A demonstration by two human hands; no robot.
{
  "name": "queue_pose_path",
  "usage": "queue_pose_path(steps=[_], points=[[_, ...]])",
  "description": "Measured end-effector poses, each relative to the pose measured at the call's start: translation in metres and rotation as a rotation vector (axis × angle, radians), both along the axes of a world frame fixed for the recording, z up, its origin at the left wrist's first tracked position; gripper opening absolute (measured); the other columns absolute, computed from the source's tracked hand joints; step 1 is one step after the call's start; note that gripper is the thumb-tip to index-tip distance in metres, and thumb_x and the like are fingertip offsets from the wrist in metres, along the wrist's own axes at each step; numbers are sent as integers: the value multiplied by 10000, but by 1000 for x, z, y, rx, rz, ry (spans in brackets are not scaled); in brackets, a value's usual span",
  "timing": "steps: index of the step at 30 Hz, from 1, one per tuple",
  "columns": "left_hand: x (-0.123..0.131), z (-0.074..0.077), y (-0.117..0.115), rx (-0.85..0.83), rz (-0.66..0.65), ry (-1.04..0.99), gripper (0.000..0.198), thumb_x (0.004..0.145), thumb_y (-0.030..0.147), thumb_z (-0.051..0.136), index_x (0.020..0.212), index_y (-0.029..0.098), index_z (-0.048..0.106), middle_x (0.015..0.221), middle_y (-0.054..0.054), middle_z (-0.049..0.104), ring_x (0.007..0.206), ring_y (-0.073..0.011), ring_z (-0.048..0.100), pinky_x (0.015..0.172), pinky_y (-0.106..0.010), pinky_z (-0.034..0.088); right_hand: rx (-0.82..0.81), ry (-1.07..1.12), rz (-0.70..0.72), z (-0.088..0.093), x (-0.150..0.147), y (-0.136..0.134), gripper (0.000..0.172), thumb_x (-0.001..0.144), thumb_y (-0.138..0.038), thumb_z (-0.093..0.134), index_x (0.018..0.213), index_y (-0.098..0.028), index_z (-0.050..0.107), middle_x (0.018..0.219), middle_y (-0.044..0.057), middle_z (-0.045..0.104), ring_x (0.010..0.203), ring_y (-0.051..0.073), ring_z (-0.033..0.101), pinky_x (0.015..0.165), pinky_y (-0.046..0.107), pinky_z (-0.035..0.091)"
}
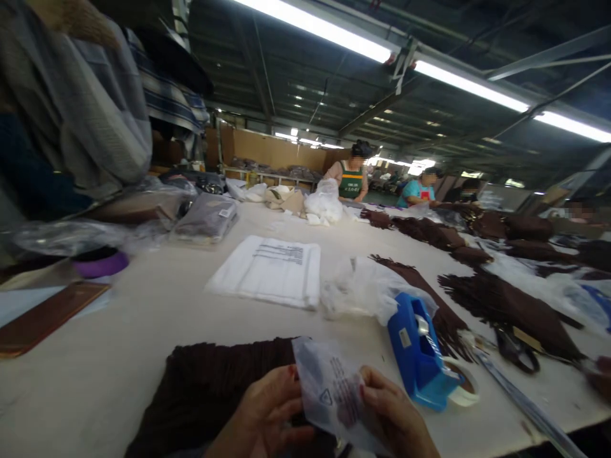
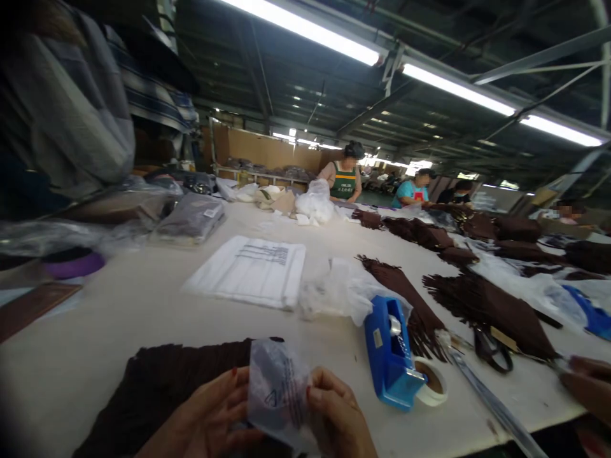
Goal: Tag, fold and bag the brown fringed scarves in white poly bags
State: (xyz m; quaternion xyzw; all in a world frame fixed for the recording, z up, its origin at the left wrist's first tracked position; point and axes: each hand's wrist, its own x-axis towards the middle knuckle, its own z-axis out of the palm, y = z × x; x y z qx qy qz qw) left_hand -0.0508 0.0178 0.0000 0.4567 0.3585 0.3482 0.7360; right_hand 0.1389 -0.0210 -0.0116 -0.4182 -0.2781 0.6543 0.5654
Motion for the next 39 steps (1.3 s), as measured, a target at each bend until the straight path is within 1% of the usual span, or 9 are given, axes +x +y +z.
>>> queue_pose_path(steps=[2, 3, 8, 15, 22, 29, 32, 35, 39], points=[[3, 1, 3, -383, 35, -209, 471, 720, 543, 635, 911, 113, 631, 864, -122, 673, 796, -235, 645, 713, -333, 518, -19, 44, 90, -6, -16, -4, 278, 601, -378, 720, 648, -160, 554, 564, 3, 578, 492, 103, 493, 503, 222, 332], [1, 1, 2, -435, 78, -232, 425, 643, 479, 725, 845, 115, 643, 778, -87, 666, 727, -206, 630, 684, -305, 508, -20, 46, 120, -8, -22, -5, 285, 596, -373, 731, 645, -151, 560, 561, 4, 581, 495, 99, 494, 508, 219, 328], [-24, -13, -4, -215, 350, -103, 285, 598, 344, 764, 736, 121, 652, 628, -13, 618, 597, -129, 543, 584, -222, 443, -53, -2, 154, -13, -40, -6, 309, 632, -401, 735, 689, -165, 545, 572, -10, 598, 489, 105, 529, 493, 215, 346], [-52, -20, -14, -162, 646, -113, 409, 508, 329, 815, 833, 154, 639, 716, -31, 681, 662, -172, 617, 654, -257, 489, -123, -78, 18, -31, -69, -7, 547, 520, -364, 835, 947, -186, 544, 673, -11, 639, 553, 116, 585, 544, 232, 425], [-81, -11, -5, -230, 548, -78, 580, 477, 316, 813, 990, 148, 600, 923, -93, 669, 718, -180, 612, 611, -267, 479, -83, -197, 66, -23, -69, 15, 554, 553, -347, 810, 1017, -218, 535, 738, -22, 625, 565, 113, 570, 526, 231, 423], [-95, -7, 25, 75, 576, 59, 390, 494, 223, 745, 861, 142, 638, 709, -2, 616, 644, -110, 533, 586, -205, 413, -31, -258, 152, -17, -71, 50, 583, 563, -323, 796, 1070, -209, 531, 715, -31, 612, 555, 110, 549, 509, 224, 411], [-97, -7, 36, 214, 538, 197, 375, 572, 286, 719, 916, 157, 645, 809, -23, 633, 740, -142, 563, 686, -244, 433, -2, -229, 168, -16, -76, 59, 567, 573, -310, 793, 1070, -209, 539, 726, -27, 624, 567, 112, 562, 525, 230, 422], [-94, -5, 50, 230, 262, 190, 535, 543, 283, 759, 1043, 168, 608, 1020, -61, 628, 918, -194, 571, 798, -286, 428, 21, -181, 224, -10, -81, 62, 554, 573, -290, 794, 1063, -213, 548, 764, -16, 643, 588, 116, 581, 545, 235, 436], [-91, -1, 64, 116, -146, 179, 475, 516, 295, 762, 936, 121, 624, 665, 15, 585, 617, -119, 516, 576, -227, 372, 17, -183, 246, -5, -81, 65, 564, 569, -309, 793, 1061, -222, 533, 755, -9, 649, 565, 124, 577, 522, 240, 424]])
